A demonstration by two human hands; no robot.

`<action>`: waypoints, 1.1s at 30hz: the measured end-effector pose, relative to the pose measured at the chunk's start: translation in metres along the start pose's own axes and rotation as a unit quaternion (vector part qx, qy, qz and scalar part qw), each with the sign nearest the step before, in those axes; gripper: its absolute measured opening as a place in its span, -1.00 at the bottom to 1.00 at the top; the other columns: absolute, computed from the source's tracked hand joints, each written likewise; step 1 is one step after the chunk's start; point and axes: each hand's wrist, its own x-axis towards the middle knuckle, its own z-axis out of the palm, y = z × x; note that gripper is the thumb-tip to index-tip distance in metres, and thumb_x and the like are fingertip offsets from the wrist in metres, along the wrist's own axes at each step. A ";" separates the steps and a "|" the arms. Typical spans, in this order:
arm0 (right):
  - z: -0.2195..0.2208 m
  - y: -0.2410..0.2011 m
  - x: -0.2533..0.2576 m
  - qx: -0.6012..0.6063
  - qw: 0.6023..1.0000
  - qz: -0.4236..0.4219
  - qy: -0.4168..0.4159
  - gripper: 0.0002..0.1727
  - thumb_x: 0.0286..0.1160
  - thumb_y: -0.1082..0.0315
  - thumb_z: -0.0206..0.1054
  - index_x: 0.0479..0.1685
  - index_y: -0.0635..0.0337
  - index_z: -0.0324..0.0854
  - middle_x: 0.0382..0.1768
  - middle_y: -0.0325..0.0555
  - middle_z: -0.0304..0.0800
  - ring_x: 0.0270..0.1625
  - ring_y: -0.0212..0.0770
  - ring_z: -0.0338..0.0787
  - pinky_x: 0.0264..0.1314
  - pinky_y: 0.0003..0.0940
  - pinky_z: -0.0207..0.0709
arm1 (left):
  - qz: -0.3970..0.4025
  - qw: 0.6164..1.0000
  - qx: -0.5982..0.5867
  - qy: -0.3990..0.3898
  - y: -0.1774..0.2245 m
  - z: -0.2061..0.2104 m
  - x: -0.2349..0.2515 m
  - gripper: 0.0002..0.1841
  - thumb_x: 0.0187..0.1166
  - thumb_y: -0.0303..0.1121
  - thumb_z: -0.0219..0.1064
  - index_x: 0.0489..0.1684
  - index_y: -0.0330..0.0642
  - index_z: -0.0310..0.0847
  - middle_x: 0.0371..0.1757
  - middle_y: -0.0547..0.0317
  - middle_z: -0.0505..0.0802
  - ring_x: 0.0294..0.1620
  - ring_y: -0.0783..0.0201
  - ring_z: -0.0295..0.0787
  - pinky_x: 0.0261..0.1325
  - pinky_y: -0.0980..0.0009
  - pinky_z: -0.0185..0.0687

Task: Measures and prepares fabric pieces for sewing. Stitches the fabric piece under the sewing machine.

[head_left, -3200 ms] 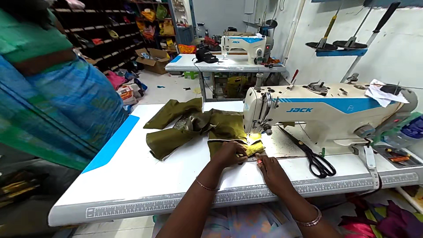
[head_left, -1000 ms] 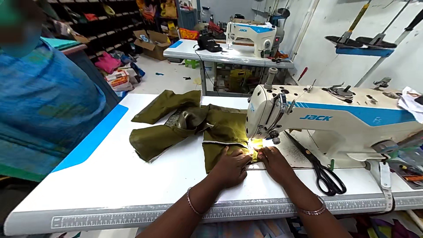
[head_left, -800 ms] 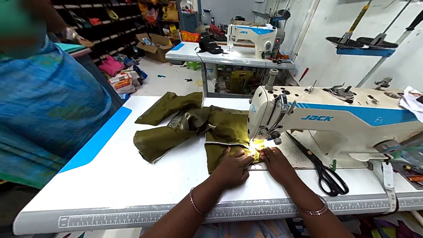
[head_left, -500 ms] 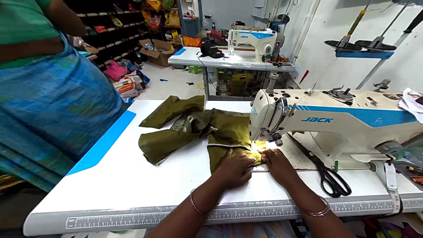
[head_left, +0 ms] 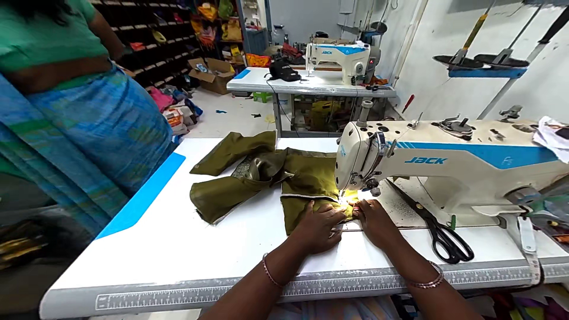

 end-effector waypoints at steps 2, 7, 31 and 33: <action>0.000 0.000 0.000 -0.001 1.000 0.005 0.000 -0.72 0.71 0.38 0.27 0.22 0.34 0.70 0.11 0.25 0.76 0.23 0.23 0.76 0.33 0.09 0.61 | -0.002 1.000 -0.011 0.000 -0.001 0.000 0.001 -0.54 0.76 -0.11 0.11 0.56 0.01 0.58 0.68 0.31 0.58 0.82 0.12 0.25 0.75 -0.42 -0.21; -0.001 -0.002 0.002 0.010 0.999 0.034 -0.012 -0.71 0.71 0.38 0.29 0.24 0.37 0.69 0.14 0.33 0.71 0.24 0.27 0.74 0.33 0.15 0.59 | 0.007 1.000 -0.022 0.015 -0.002 0.001 0.001 -0.56 0.74 -0.12 0.15 0.50 -0.02 0.62 0.61 0.28 0.65 0.77 0.10 0.32 0.73 -0.46 -0.19; -0.010 -0.006 0.013 0.035 0.994 0.087 -0.060 -0.62 0.79 0.30 0.21 0.38 0.38 0.62 0.24 0.34 0.70 0.39 0.28 0.65 0.49 0.11 0.47 | 0.019 0.997 -0.013 0.068 -0.011 0.008 0.002 -0.56 0.66 -0.12 0.20 0.45 -0.01 0.68 0.52 0.28 0.73 0.70 0.13 0.45 0.72 -0.45 -0.06; -0.010 -0.006 0.015 0.034 0.994 0.086 -0.063 -0.62 0.80 0.30 0.20 0.39 0.37 0.62 0.25 0.34 0.70 0.40 0.28 0.64 0.50 0.12 0.46 | 0.014 0.998 -0.015 0.065 -0.011 0.007 0.003 -0.57 0.67 -0.13 0.19 0.44 -0.02 0.68 0.53 0.27 0.73 0.70 0.13 0.45 0.74 -0.43 -0.07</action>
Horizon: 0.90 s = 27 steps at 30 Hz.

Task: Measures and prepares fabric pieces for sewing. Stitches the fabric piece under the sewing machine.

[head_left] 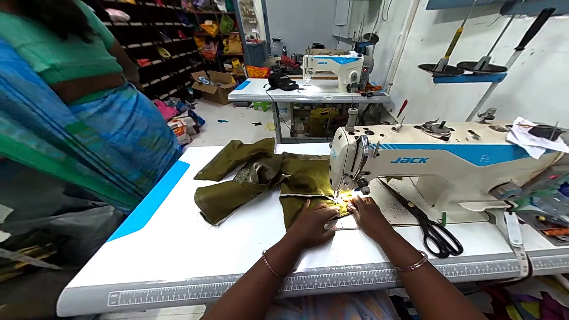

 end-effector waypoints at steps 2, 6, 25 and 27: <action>0.000 0.001 0.000 0.005 1.000 -0.006 0.003 -0.64 0.79 0.30 0.21 0.35 0.36 0.64 0.23 0.31 0.72 0.39 0.27 0.65 0.49 0.11 0.46 | -0.002 1.000 0.002 0.001 0.001 -0.001 0.001 -0.58 0.64 -0.14 0.22 0.40 -0.03 0.70 0.50 0.27 0.74 0.67 0.13 0.48 0.72 -0.42 -0.03; -0.012 0.002 -0.006 0.063 0.998 0.010 -0.016 -0.64 0.81 0.35 0.17 0.39 0.42 0.55 0.21 0.35 0.71 0.34 0.25 0.69 0.48 0.12 0.49 | -0.009 1.000 -0.001 -0.005 0.004 -0.003 0.001 -0.56 0.63 -0.18 0.26 0.46 -0.05 0.68 0.54 0.21 0.72 0.69 0.05 0.46 0.72 -0.43 -0.05; -0.090 0.139 -0.082 -0.128 0.935 0.238 0.229 -0.72 0.73 0.53 0.16 0.05 0.62 0.72 0.20 0.65 0.65 0.34 0.59 0.64 0.37 0.45 0.45 | 0.011 1.000 0.010 0.003 0.000 -0.002 -0.001 -0.56 0.73 -0.26 0.11 0.48 -0.14 0.66 0.56 0.07 0.71 0.70 0.03 0.47 0.83 -0.25 -0.07; -0.090 0.143 -0.081 -0.123 0.943 0.226 0.212 -0.73 0.72 0.55 0.16 0.08 0.62 0.72 0.20 0.64 0.66 0.35 0.59 0.63 0.40 0.45 0.43 | 0.005 1.000 -0.012 0.007 0.000 -0.004 -0.001 -0.60 0.69 -0.32 0.18 0.45 -0.13 0.69 0.54 0.07 0.72 0.69 0.04 0.49 0.83 -0.23 -0.04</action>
